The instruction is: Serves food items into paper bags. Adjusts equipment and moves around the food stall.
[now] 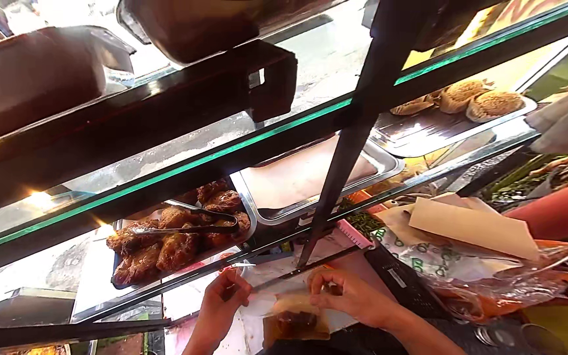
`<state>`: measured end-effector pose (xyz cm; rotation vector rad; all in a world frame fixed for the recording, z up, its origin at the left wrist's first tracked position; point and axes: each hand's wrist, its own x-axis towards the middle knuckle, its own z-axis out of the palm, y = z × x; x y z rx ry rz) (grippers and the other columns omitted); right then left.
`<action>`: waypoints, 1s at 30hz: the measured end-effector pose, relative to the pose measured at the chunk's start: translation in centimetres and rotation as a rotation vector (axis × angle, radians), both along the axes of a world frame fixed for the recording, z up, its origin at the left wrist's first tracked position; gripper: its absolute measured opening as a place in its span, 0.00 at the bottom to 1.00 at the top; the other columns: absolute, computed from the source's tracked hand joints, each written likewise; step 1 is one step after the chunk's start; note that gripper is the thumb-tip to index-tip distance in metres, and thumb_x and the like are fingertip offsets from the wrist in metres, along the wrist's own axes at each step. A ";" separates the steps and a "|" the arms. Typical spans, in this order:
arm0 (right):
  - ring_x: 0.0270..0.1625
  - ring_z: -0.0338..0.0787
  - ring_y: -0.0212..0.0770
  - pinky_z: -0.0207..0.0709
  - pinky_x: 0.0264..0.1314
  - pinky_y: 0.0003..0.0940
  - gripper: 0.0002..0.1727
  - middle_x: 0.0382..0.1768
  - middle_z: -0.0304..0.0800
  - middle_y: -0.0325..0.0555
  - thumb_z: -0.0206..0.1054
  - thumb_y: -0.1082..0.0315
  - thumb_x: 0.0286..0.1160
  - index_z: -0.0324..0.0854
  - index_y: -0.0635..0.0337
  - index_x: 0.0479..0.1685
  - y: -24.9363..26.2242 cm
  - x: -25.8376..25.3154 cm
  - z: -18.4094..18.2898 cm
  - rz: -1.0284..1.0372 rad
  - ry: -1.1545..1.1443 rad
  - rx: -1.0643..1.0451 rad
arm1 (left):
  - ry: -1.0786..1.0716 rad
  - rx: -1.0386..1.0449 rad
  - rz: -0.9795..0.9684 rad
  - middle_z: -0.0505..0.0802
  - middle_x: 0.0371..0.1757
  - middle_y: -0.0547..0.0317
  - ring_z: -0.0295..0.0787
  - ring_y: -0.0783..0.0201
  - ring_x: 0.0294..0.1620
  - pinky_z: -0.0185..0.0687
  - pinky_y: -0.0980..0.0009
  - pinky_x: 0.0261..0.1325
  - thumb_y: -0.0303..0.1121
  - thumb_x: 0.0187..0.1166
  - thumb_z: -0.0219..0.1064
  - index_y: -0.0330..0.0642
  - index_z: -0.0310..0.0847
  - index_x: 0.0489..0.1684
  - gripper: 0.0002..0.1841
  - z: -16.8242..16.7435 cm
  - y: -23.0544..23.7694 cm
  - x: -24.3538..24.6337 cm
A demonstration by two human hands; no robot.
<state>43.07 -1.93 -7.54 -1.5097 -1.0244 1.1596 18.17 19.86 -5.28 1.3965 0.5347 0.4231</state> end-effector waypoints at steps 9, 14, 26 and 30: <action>0.25 0.82 0.28 0.78 0.29 0.24 0.12 0.29 0.89 0.37 0.78 0.58 0.73 0.90 0.57 0.41 1.1 -2.9 -0.3 -0.229 0.357 -0.007 | 0.036 -0.001 0.245 0.95 0.40 0.43 0.89 0.63 0.25 0.85 0.72 0.26 0.24 0.77 0.71 0.31 0.77 0.42 0.07 -0.3 -0.7 -0.4; 0.29 0.86 0.30 0.80 0.33 0.25 0.10 0.32 0.93 0.38 0.81 0.60 0.69 0.93 0.57 0.39 1.2 -2.7 -1.0 -0.335 0.270 0.050 | 0.071 0.037 0.316 0.93 0.33 0.50 0.85 0.67 0.25 0.82 0.74 0.27 0.26 0.70 0.78 0.32 0.85 0.44 0.11 -0.9 -0.8 -1.5; 0.27 0.86 0.33 0.84 0.33 0.29 0.12 0.27 0.89 0.41 0.79 0.60 0.72 0.88 0.59 0.29 2.3 -3.9 -0.7 -0.329 0.356 0.209 | 0.280 0.285 0.416 0.94 0.44 0.55 0.91 0.65 0.39 0.89 0.71 0.39 0.34 0.74 0.77 0.37 0.86 0.58 0.17 -1.3 -1.0 -2.3; 0.29 0.88 0.32 0.84 0.33 0.28 0.11 0.30 0.92 0.41 0.77 0.61 0.75 0.90 0.60 0.35 3.4 -6.0 0.7 -0.310 0.365 0.188 | 0.240 0.532 0.377 0.90 0.44 0.56 0.88 0.66 0.40 0.86 0.68 0.40 0.44 0.71 0.78 0.34 0.80 0.59 0.26 -0.2 -5.1 -1.2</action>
